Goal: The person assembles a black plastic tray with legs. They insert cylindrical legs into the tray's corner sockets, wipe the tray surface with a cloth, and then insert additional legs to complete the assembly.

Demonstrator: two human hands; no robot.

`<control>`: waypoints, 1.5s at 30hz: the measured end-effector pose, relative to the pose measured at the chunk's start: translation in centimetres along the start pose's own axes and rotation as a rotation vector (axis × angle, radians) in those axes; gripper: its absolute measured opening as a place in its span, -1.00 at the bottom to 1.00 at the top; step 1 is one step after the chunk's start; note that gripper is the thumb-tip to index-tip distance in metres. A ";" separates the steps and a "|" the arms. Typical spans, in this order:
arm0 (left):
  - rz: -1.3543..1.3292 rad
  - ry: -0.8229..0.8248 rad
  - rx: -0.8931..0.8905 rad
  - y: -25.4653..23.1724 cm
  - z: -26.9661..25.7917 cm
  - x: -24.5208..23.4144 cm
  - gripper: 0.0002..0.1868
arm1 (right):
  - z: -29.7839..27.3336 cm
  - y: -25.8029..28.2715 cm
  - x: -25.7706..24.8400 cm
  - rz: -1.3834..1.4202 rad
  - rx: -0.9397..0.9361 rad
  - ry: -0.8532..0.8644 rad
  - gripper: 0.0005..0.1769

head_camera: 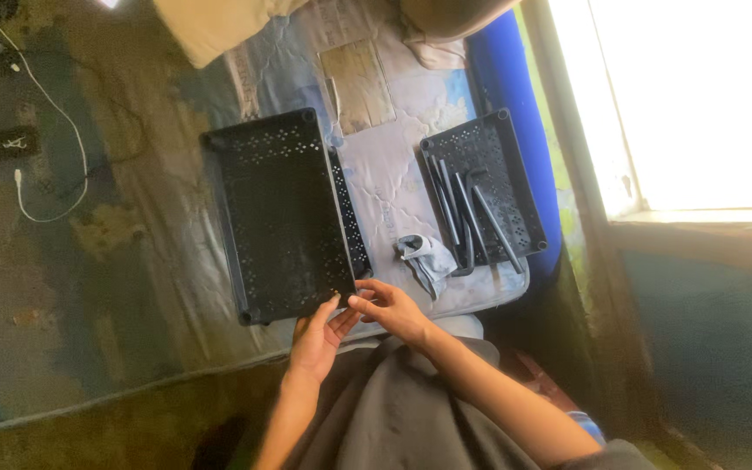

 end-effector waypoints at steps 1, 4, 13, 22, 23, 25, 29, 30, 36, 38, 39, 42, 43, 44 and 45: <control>0.009 -0.004 -0.006 0.0 -0.1 0.0 -0.75 | 0.1 -0.2 0.0 -0.032 0.003 -0.006 -0.35; 0.023 -0.010 -0.016 0.0 -0.2 0.1 -0.74 | 0.4 -0.6 0.3 -0.080 -0.004 -0.008 -0.32; 0.025 0.038 0.012 1.2 -0.4 1.5 -0.73 | -0.8 0.4 -0.2 -0.065 0.093 -0.042 -0.26; 0.042 0.010 0.083 1.5 0.2 0.9 -0.77 | 0.3 -0.7 -0.3 -0.087 -0.025 -0.047 -0.40; 0.038 0.013 0.079 1.6 0.4 0.8 -0.77 | 0.5 -0.7 -0.2 -0.066 -0.062 -0.041 -0.42; 0.028 0.011 0.070 1.9 0.6 0.6 -0.77 | 0.7 -1.0 -0.2 -0.044 -0.047 -0.065 -0.44; -0.010 0.009 0.054 2.6 0.9 0.5 -0.76 | 0.7 -1.5 -0.4 -0.076 0.071 -0.094 -0.39; -0.024 0.011 0.050 2.8 1.0 0.6 -0.76 | 0.7 -1.6 -0.5 -0.092 0.079 -0.076 -0.37; 0.042 0.023 0.082 3.0 1.1 0.7 -0.71 | 1.1 -2.7 -1.2 -0.472 -0.148 -0.136 -0.33; 0.043 0.020 0.056 3.1 1.4 0.9 -0.70 | 1.3 -2.9 -1.4 -0.529 -0.199 -0.129 -0.34; 0.043 0.016 0.044 3.1 1.4 0.9 -0.69 | 1.4 -3.0 -1.4 -0.556 -0.223 -0.122 -0.34; 0.048 0.062 0.076 3.2 1.4 0.9 -0.68 | 1.6 -3.2 -1.5 -0.448 -0.182 -0.094 -0.43; 0.045 0.063 0.074 3.3 1.5 0.9 -0.68 | 1.6 -3.1 -1.6 -0.472 -0.174 -0.097 -0.46; 0.043 0.063 0.073 3.4 1.5 0.9 -0.68 | 1.5 -2.9 -1.7 -0.497 -0.166 -0.100 -0.48; 0.041 0.064 0.074 3.4 1.6 1.0 -0.68 | 1.6 -2.7 -1.8 -0.523 -0.160 -0.102 -0.51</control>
Point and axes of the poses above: each hand's wrist, its own z-axis towards the middle knuckle, its own x-axis out of the palm, y = z × x, the point moved 3 cm from there along z, towards the middle knuckle, and after that the axes turned 6 degrees about y, right-handed, at the moved point
